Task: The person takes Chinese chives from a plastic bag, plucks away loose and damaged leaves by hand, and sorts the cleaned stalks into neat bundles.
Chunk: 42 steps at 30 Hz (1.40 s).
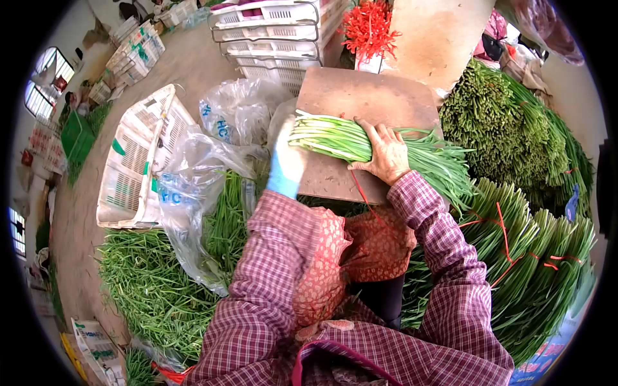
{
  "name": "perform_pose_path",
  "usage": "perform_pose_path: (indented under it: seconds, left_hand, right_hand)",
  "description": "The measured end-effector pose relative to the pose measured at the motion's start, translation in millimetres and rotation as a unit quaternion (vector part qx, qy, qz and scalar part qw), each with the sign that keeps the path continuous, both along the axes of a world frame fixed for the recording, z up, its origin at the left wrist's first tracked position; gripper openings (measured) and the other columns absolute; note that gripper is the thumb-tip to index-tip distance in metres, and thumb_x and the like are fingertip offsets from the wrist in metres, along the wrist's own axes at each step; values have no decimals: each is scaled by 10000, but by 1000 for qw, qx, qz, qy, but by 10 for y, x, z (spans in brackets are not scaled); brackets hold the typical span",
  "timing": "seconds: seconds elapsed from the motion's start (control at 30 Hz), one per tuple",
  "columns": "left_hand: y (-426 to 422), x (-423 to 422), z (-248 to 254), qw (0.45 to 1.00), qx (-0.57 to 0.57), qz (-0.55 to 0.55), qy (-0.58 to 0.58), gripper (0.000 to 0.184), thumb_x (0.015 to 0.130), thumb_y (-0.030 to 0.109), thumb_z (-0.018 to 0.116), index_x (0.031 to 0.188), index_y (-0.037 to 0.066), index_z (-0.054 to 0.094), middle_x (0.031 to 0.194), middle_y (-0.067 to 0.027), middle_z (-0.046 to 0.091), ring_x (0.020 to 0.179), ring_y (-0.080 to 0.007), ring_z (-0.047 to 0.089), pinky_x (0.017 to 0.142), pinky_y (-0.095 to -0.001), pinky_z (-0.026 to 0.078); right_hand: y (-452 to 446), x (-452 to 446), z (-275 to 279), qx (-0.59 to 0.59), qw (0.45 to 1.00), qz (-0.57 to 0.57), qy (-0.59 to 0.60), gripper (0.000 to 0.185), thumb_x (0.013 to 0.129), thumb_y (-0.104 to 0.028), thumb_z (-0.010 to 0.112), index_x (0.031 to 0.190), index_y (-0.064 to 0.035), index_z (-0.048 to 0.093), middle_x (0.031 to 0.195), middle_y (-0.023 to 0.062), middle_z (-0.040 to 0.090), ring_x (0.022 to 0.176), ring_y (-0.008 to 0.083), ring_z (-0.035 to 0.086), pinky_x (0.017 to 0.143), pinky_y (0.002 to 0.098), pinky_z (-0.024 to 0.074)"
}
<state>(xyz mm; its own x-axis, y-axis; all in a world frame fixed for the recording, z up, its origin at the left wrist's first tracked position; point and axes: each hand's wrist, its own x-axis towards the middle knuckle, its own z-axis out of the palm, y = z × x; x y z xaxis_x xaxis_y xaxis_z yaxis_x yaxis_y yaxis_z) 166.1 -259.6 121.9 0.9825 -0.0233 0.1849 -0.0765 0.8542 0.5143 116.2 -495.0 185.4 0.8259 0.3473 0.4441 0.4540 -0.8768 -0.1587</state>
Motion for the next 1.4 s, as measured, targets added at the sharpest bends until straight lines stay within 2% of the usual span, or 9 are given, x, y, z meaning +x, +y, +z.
perform_pose_path:
  seconds: [0.13, 0.27, 0.37, 0.57, 0.77, 0.87, 0.97, 1.13, 1.4]
  left_hand:
    - [236, -334, 716, 888, 430, 158, -41, 933, 674, 314, 803, 1409, 49, 292, 1292, -162, 469, 1105, -282, 537, 986, -443, 404]
    - [-175, -736, 1089, 428, 805, 215, -349, 1124, 545, 580, 790, 1413, 64, 296, 1376, -156, 382, 1325, -323, 304, 1082, -529, 223]
    - [-363, -639, 780, 334, 865, 191, -323, 1113, 518, 585, 789, 1390, 64, 335, 1344, -144, 404, 1282, -317, 352, 1054, -516, 258]
    - [-467, -123, 545, 338, 846, 306, -276, 1004, 619, 620, 697, 1388, 70, 359, 1332, -135, 428, 1254, -321, 370, 1063, -540, 234]
    - [306, -604, 235, 501, 757, 336, -252, 835, 676, 493, 702, 1330, 55, 426, 1318, -155, 446, 1227, -321, 405, 1045, -494, 288]
    - [1351, -1359, -293, 603, 719, 341, 61, 589, 773, 351, 662, 1241, 23, 518, 1239, -166, 533, 1158, -291, 495, 995, -441, 375]
    - [2104, -2070, -970, 622, 647, 369, 241, 360, 852, 184, 624, 1145, -24, 594, 1121, -156, 625, 1032, -244, 597, 921, -358, 463]
    - [2477, -2480, -1499, 660, 608, 341, 280, 301, 831, 197, 629, 1053, -6, 644, 1045, -141, 662, 981, -254, 623, 880, -350, 465]
    - [2672, -1563, -1543, 697, 646, 172, 260, 390, 878, 181, 573, 1210, -24, 559, 1163, -190, 612, 1055, -261, 597, 920, -335, 445]
  right_hand:
    - [28, -11, -93, -44, 998, 48, 12, 1105, 457, -675, 739, 1408, -261, 360, 1087, 117, 499, 1047, 325, 496, 896, 482, 378]
    - [16, -128, 90, -39, 997, 69, 4, 1092, 472, -663, 746, 1417, -287, 349, 1266, 110, 464, 1103, 336, 471, 931, 512, 346]
    - [44, -209, 195, -74, 996, 32, 39, 998, 533, -617, 750, 1394, -272, 381, 1164, 102, 523, 1065, 317, 511, 929, 502, 359]
    - [-25, 264, 132, -133, 988, -71, 44, 833, 716, -597, 648, 1373, -144, 411, 1236, 105, 510, 1144, 305, 497, 970, 482, 346]
    - [-237, 306, 129, -138, 990, -17, 9, 973, 615, -568, 728, 1439, -237, 329, 1346, 75, 446, 1199, 312, 458, 975, 502, 347]
    - [-37, 249, 416, -104, 994, 19, 22, 1023, 544, -406, 820, 1428, -212, 341, 1410, 86, 377, 1235, 337, 418, 988, 526, 357]
    - [711, 329, 266, 11, 973, 228, -20, 664, 764, -346, 724, 1315, -85, 463, 1242, 165, 562, 1069, 345, 577, 912, 444, 466]
    - [2646, -233, -16, -32, 812, 343, 471, 553, 932, -340, 508, 1325, 33, 397, 1194, 193, 598, 1056, 298, 609, 991, 396, 435]
    - [3734, 255, -1289, 110, 639, 175, 741, 546, 943, -288, 496, 1338, 66, 366, 1264, 190, 525, 1067, 294, 574, 873, 423, 505]
